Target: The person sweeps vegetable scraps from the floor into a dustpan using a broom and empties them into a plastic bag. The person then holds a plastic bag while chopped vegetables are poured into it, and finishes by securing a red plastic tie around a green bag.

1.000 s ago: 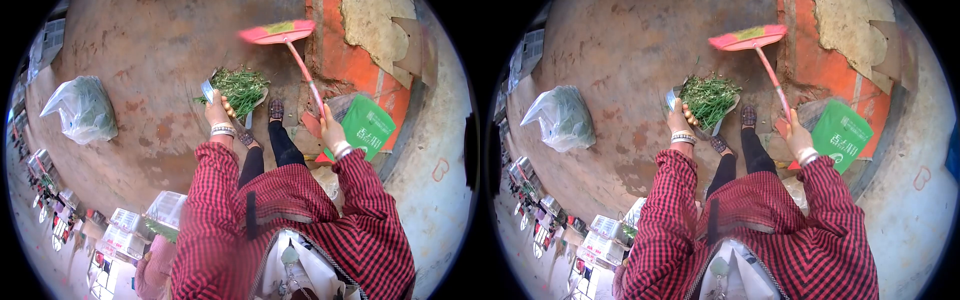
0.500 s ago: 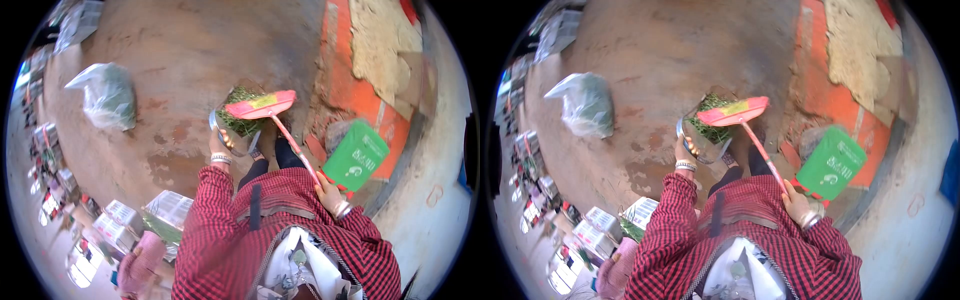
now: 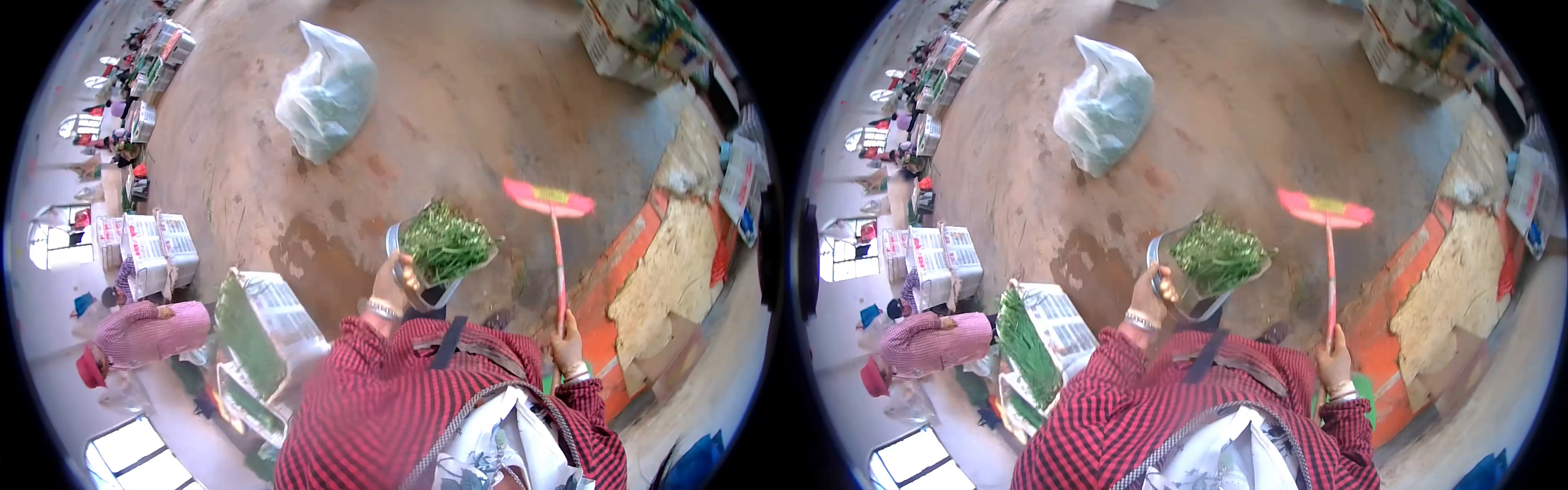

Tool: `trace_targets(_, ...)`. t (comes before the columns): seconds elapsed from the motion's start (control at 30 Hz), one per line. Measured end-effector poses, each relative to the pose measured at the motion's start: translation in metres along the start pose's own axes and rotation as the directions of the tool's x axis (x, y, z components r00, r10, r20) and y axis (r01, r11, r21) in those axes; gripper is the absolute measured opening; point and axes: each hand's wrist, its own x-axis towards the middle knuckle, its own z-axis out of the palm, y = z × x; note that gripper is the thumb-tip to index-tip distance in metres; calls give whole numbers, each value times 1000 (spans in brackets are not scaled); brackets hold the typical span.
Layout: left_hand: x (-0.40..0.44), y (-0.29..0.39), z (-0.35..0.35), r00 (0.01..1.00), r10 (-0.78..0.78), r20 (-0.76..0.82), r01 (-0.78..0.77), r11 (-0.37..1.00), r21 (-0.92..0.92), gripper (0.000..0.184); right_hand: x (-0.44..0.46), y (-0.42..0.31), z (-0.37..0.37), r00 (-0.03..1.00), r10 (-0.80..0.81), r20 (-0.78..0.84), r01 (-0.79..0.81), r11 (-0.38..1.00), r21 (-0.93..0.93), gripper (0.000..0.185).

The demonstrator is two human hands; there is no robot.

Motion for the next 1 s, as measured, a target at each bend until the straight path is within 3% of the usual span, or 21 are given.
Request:
trace_targets(0.2,-5,100,24,971,54,234,-20,989,-144,26,54,-113,33,998,25,50,-27,999,41,56)
trace_targets(0.27,-3,136,33,892,91,442,-45,992,-114,26,85,-145,46,997,3,80,-10,996,87,55)
trace_targets(0.33,-17,166,37,865,165,474,-109,984,-144,29,96,-175,54,985,-148,93,150,989,-11,60)
trace_targets(0.4,-10,200,45,789,272,550,-206,962,-181,29,113,-250,66,984,111,136,-125,986,106,64)
trace_targets(0.43,-6,216,49,771,314,554,-228,948,-221,29,131,-268,71,981,103,165,-112,993,47,65)
trace_targets(0.53,-4,258,47,790,394,471,-273,912,-306,28,179,-300,83,971,-29,238,49,996,-76,64)
trace_targets(0.7,26,324,58,790,559,252,-440,803,-402,32,306,-388,129,932,-130,338,159,985,-60,41)
trace_targets(0.83,26,357,71,780,621,75,-527,717,-456,33,412,-489,166,886,-213,411,227,974,16,43)
trace_targets(0.9,34,374,80,745,664,56,-563,673,-480,34,445,-555,193,886,-144,440,167,986,-13,45)
trace_targets(1.0,52,391,84,739,673,13,-571,638,-517,35,469,-594,245,880,-105,464,182,975,-126,48)
